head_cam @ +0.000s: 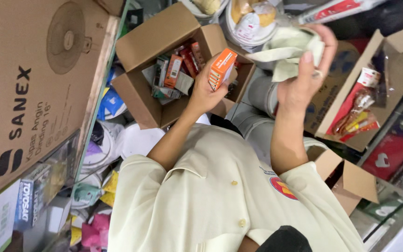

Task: The person wipes down a remote control and various packaged electronic accessories with a cloth, handling items one at a time while standing in a storage area.

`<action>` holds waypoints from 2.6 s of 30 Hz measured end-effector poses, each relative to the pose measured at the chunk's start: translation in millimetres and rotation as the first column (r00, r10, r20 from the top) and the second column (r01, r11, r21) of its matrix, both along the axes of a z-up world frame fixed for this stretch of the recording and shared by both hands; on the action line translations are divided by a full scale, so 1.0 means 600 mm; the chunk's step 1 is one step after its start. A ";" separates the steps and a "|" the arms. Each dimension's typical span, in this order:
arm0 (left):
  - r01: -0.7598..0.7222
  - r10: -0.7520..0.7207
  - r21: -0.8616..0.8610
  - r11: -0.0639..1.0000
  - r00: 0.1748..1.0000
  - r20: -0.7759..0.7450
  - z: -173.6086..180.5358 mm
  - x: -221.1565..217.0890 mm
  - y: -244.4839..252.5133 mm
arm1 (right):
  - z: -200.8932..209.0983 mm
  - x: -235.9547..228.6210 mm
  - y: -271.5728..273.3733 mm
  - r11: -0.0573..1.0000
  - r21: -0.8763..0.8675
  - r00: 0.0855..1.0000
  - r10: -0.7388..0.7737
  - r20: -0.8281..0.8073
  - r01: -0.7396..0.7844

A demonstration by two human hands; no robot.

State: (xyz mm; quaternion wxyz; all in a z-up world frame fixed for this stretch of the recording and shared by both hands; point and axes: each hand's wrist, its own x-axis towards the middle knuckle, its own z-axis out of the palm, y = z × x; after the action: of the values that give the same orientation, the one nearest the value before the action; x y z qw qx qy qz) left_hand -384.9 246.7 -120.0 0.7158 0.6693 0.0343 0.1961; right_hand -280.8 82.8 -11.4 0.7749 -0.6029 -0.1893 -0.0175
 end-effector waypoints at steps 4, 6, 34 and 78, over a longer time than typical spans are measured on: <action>0.050 -0.046 0.196 0.979 0.999 -0.022 0.032 0.000 0.012 | 0.065 -0.044 0.007 0.863 -0.441 0.854 0.021 0.519 0.247; 0.112 -0.100 0.243 0.963 0.993 -0.062 0.036 -0.005 0.013 | 0.058 -0.062 0.032 0.738 -0.649 0.770 0.303 0.561 0.182; 0.307 -0.228 -0.848 0.433 0.947 0.226 0.057 0.065 -0.040 | 0.006 -0.109 -0.121 0.889 -0.438 0.943 0.024 0.333 0.132; 0.121 -0.025 -0.795 0.594 0.991 0.132 0.161 0.087 -0.086 | 0.002 -0.134 -0.117 0.791 -0.589 0.883 0.145 0.447 0.168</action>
State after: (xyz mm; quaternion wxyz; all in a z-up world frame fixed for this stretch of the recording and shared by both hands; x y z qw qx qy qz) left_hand -332.9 195.1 -23.5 0.9481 0.2662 0.0531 0.1656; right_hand -361.0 12.7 -10.0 0.4679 -0.7990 -0.3627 -0.1057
